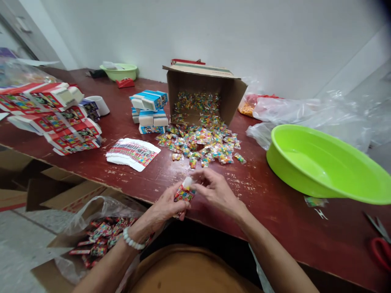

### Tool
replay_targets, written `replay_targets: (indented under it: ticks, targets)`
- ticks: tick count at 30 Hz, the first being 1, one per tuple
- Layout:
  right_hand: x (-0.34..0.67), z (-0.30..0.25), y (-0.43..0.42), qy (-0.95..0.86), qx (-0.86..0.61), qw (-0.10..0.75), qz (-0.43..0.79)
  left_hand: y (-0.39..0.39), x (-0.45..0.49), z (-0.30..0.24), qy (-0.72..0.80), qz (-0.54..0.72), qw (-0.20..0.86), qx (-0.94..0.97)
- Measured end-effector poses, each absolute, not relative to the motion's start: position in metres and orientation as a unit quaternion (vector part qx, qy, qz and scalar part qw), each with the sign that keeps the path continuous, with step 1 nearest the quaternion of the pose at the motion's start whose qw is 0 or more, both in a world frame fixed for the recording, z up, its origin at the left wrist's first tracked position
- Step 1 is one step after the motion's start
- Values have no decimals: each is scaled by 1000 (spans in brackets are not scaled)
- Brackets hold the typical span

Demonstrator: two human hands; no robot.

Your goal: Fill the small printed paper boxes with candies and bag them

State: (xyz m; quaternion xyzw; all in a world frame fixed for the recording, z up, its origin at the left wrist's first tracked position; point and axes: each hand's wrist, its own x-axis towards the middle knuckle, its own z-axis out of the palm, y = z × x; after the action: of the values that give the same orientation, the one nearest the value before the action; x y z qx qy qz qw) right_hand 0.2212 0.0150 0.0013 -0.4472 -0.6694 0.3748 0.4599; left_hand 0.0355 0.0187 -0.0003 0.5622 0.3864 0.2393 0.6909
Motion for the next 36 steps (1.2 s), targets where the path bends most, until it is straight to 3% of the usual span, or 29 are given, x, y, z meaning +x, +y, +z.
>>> replay_targets:
  ticks: [3,10,12,14,18,20,28,36]
  targets:
    - [225,-1,18,-527,-476,535,458,17,35,-7,372,305,747,459]
    - [204,-18,10,-466,-398,480,627,13,42,-15,353,367,764,397]
    - [195,-20,7,-497,-403,484,597,13,42,-18,351,381,747,417]
    - [190,-18,5,-557,-433,514,488,14,41,-19,350,389,751,404]
    - [190,-7,3,-695,-416,509,292,17,36,-15,332,329,836,288]
    - [189,-2,3,-709,-406,486,310,18,35,-12,323,322,854,253]
    - [178,-1,14,-504,-466,453,568,17,35,-17,337,359,819,295]
    - [171,-11,2,-667,-404,488,392,19,28,-12,397,407,789,231]
